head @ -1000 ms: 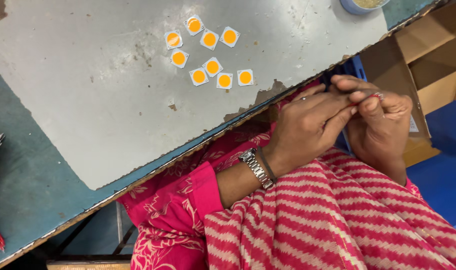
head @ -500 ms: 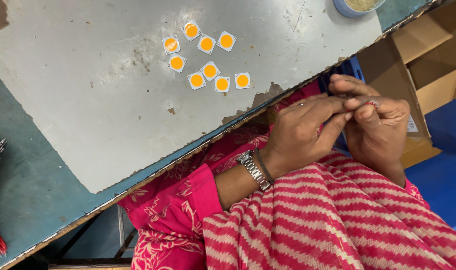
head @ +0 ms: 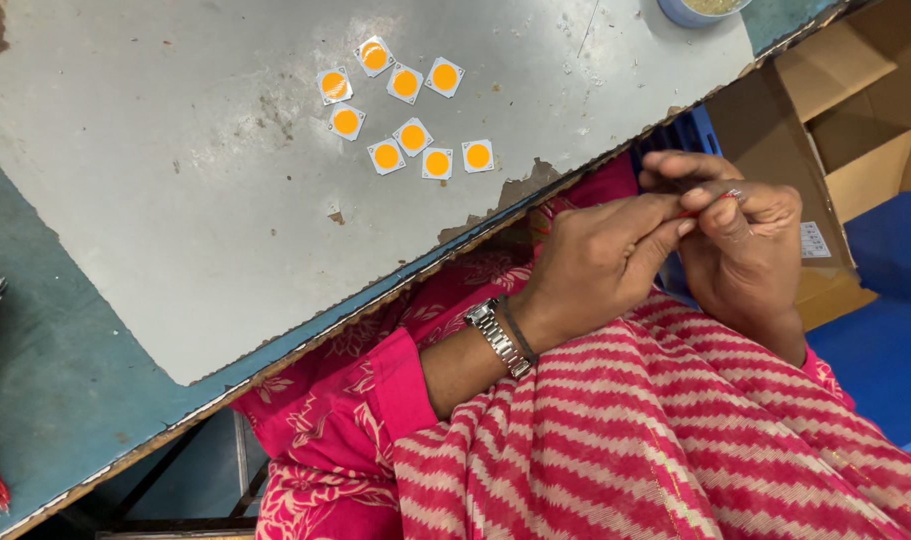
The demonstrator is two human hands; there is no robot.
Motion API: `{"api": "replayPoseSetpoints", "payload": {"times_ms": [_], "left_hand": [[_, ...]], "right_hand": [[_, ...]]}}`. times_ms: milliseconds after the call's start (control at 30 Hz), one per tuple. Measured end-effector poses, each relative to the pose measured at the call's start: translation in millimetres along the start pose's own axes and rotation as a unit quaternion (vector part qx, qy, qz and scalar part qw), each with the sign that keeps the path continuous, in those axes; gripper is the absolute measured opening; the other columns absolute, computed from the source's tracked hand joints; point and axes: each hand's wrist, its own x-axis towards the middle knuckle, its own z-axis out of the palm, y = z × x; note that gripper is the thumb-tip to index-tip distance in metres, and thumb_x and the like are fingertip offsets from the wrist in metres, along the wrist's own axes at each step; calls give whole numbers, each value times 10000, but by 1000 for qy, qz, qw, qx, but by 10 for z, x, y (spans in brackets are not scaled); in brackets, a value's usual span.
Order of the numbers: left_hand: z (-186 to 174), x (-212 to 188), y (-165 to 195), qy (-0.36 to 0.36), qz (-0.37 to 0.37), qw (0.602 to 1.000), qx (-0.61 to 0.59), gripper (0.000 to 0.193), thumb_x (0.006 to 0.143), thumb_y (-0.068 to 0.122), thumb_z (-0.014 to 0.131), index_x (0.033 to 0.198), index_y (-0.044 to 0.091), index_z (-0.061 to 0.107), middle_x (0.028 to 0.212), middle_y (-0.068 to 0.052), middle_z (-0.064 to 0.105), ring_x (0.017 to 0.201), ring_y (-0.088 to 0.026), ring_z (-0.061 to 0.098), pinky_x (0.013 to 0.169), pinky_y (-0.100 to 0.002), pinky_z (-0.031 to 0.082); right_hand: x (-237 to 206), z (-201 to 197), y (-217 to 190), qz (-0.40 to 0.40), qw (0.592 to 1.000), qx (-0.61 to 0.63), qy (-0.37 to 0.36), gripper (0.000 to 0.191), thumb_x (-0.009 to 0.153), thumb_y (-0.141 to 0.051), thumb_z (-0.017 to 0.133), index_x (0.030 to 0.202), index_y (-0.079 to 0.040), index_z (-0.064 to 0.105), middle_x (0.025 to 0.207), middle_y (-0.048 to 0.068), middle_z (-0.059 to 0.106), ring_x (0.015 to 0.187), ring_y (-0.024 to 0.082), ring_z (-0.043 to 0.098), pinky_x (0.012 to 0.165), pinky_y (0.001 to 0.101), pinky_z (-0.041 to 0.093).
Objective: The person strips the ends of red wires using wire cutters, applies a paste to the exposed ends, and then uses a soldering iron to attach the wires to small square LED modules on a workbench.
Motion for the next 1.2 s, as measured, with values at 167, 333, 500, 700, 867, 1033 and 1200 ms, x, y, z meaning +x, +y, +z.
{"api": "replayPoseSetpoints", "payload": {"times_ms": [167, 333, 500, 700, 867, 1033, 1200], "left_hand": [[11, -6, 4, -15, -4, 1000, -11, 177, 1055, 166, 663, 1184, 45, 681, 1015, -114, 733, 833, -241, 755, 699, -324, 591], [8, -1, 11, -10, 47, 999, -16, 159, 1079, 175, 649, 1182, 54, 665, 1038, -110, 730, 913, -241, 749, 776, -315, 610], [-8, -2, 46, -18, 27, 999, 7, 127, 1066, 141, 652, 1141, 41, 678, 1010, -114, 720, 850, -260, 739, 727, -342, 588], [-12, 0, 45, -13, 23, 1000, 5, 140, 1069, 127, 640, 1174, 36, 657, 1001, -130, 705, 864, -279, 728, 731, -354, 585], [-20, -14, 46, -32, 14, 999, -23, 144, 1073, 133, 638, 1188, 46, 653, 989, -142, 700, 865, -294, 725, 725, -366, 578], [-30, -9, 69, -40, -2, 999, -38, 179, 1073, 154, 626, 1206, 36, 651, 989, -151, 700, 878, -303, 725, 730, -368, 576], [-47, 3, 72, -60, -26, 997, -30, 192, 1062, 195, 622, 1161, 37, 666, 934, -147, 696, 827, -306, 718, 700, -392, 556]], "right_hand": [[6, -16, -16, -25, 999, -23, -23, 184, 1053, -232, 765, 1079, -51, 783, 1240, 158, 712, 1242, 279, 627, 1102, 415, 513], [7, -69, -28, -42, 997, -38, -43, 197, 1043, -264, 771, 1070, -70, 791, 1192, 122, 740, 1201, 263, 635, 1065, 387, 510], [0, -82, 48, -58, 998, -24, -18, 184, 1045, -240, 770, 1083, -62, 788, 1124, 130, 760, 1143, 275, 708, 1088, 435, 526], [-49, -79, 117, -71, 996, -16, 46, 239, 1079, -128, 762, 1296, -44, 709, 1079, 158, 760, 1071, 275, 746, 1171, 475, 502], [-56, -115, 223, -186, 975, -111, 46, 339, 1068, -106, 734, 1402, -80, 678, 1068, 181, 761, 1027, 265, 770, 1126, 429, 574], [-62, -232, 264, -199, 969, -137, 44, 241, 1075, -66, 711, 1313, -30, 701, 1049, 206, 752, 1018, 282, 769, 1114, 424, 582], [-77, -271, 284, -188, 974, -116, 47, 186, 1082, -72, 708, 1255, -3, 708, 1042, 203, 755, 1024, 281, 768, 1121, 420, 578]]}}
